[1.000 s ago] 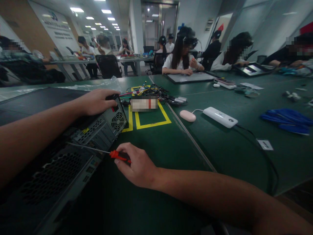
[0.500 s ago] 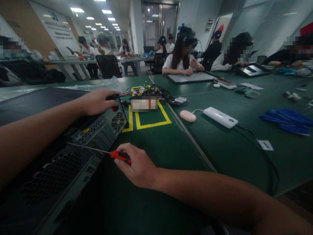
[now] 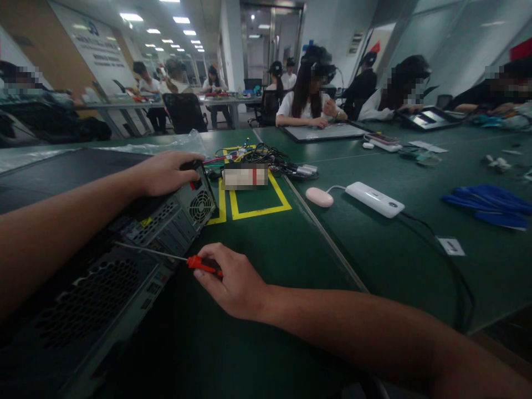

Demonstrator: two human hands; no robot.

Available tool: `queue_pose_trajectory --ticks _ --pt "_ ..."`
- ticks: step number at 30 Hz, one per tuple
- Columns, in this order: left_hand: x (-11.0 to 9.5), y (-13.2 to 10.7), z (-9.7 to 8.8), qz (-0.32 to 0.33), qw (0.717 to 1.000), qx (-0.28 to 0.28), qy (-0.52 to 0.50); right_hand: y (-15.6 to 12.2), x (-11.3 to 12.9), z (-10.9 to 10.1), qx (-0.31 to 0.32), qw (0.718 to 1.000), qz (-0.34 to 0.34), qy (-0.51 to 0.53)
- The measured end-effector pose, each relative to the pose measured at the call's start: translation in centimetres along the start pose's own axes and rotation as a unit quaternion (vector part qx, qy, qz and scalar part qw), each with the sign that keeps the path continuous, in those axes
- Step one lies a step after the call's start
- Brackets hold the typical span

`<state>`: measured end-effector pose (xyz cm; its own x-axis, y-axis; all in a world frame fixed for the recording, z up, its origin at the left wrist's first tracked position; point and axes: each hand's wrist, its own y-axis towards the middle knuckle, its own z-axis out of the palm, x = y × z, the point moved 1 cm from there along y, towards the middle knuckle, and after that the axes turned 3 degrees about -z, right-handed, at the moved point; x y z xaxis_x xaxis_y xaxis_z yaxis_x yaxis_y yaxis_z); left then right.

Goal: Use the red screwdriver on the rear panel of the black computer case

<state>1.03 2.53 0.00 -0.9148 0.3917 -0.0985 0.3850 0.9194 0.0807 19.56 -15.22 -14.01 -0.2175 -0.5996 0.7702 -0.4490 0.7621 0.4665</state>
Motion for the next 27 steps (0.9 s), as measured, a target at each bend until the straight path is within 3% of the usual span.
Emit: queue_pose_trajectory --ticks 22,27 --pt "0.36 0.23 0.23 0.000 1.000 -0.006 0.003 -0.09 -0.18 -0.08 -0.035 0.999 -0.032 -0.025" --pt "0.27 0.22 0.23 0.003 1.000 -0.007 0.008 -0.06 -0.05 -0.14 -0.018 0.999 -0.042 -0.028"
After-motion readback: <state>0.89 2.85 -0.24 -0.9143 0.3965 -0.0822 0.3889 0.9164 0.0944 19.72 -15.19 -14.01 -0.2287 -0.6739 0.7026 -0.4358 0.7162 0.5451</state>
